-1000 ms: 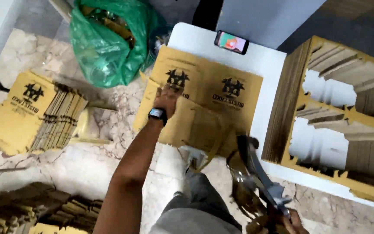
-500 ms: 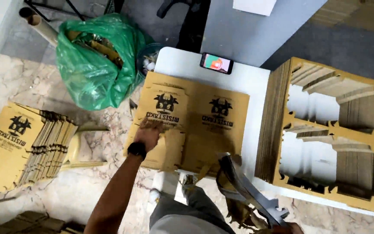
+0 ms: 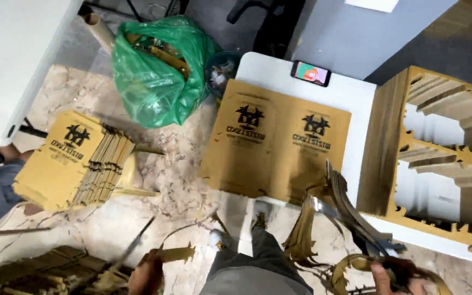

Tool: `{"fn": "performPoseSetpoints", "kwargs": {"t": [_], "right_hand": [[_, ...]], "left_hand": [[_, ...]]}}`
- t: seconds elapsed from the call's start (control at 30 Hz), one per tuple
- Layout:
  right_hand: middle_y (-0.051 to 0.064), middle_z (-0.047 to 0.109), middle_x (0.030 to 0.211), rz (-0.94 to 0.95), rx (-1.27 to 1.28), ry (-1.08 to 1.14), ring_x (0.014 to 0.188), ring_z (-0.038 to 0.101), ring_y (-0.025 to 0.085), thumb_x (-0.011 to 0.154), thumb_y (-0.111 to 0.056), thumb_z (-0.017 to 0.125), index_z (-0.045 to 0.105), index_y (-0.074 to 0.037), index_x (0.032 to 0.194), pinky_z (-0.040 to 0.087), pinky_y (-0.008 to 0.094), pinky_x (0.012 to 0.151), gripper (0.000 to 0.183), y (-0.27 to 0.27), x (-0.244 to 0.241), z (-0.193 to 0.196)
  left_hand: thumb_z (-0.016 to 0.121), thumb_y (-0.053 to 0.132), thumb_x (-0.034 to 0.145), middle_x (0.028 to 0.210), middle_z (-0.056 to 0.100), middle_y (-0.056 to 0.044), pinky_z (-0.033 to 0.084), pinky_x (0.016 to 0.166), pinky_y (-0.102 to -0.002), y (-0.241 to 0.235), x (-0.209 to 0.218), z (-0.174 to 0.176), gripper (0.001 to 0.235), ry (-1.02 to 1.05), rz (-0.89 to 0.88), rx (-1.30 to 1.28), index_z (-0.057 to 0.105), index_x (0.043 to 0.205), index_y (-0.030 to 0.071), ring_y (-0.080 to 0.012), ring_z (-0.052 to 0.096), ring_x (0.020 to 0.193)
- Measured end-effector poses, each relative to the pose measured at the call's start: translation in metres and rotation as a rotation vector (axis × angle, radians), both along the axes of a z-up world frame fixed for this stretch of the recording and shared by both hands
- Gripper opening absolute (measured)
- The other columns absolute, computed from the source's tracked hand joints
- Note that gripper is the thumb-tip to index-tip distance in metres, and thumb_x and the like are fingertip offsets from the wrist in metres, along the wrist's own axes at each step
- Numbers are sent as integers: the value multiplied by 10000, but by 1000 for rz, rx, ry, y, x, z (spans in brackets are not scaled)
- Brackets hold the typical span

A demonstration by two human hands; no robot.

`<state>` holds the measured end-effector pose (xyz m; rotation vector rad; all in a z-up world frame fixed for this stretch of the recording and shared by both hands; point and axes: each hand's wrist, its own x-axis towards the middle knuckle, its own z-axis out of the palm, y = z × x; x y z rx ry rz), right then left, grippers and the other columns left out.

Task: Manually punching out pre-cut shapes from cardboard sheets and separating the waste material.

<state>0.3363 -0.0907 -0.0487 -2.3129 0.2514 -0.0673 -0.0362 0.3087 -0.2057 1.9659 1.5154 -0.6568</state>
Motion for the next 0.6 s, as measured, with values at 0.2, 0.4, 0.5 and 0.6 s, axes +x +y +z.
{"fn": "performPoseSetpoints", "kwargs": {"t": [0.2, 0.4, 0.5, 0.6], "right_hand": [[125, 679, 1075, 447, 57, -280, 1079, 621, 292, 946, -165, 793, 687, -18, 1056, 437, 369, 1073, 212, 104, -33, 35], [259, 777, 957, 707, 631, 540, 840, 779, 333, 854, -61, 647, 691, 128, 1105, 636, 381, 770, 317, 177, -77, -31], [-4, 667, 808, 801, 505, 180, 722, 600, 98, 976, -218, 550, 581, -158, 906, 464, 285, 662, 97, 221, -173, 3], [5, 616, 881, 771, 362, -7, 776, 587, 124, 983, -220, 552, 528, -169, 969, 458, 297, 704, 58, 208, -280, -1]], "left_hand": [[557, 517, 891, 592, 705, -73, 547, 535, -547, -42, 19, 95, 310, -186, -72, 535, 562, 1108, 296, -369, 688, 511], [583, 163, 965, 984, 640, -183, 527, 815, -495, -54, 87, 259, 132, -1149, -413, 449, 656, 967, 52, -384, 625, 869], [539, 134, 976, 1161, 499, -188, 174, 1214, -730, -45, 91, 282, 199, -1294, -465, 441, 617, 1096, -4, -465, 434, 1378], [218, 476, 1097, 1470, 356, -215, 501, 1077, -615, -43, 78, 277, 554, -1300, -170, 148, 556, 1127, 37, -441, 341, 1461]]}}
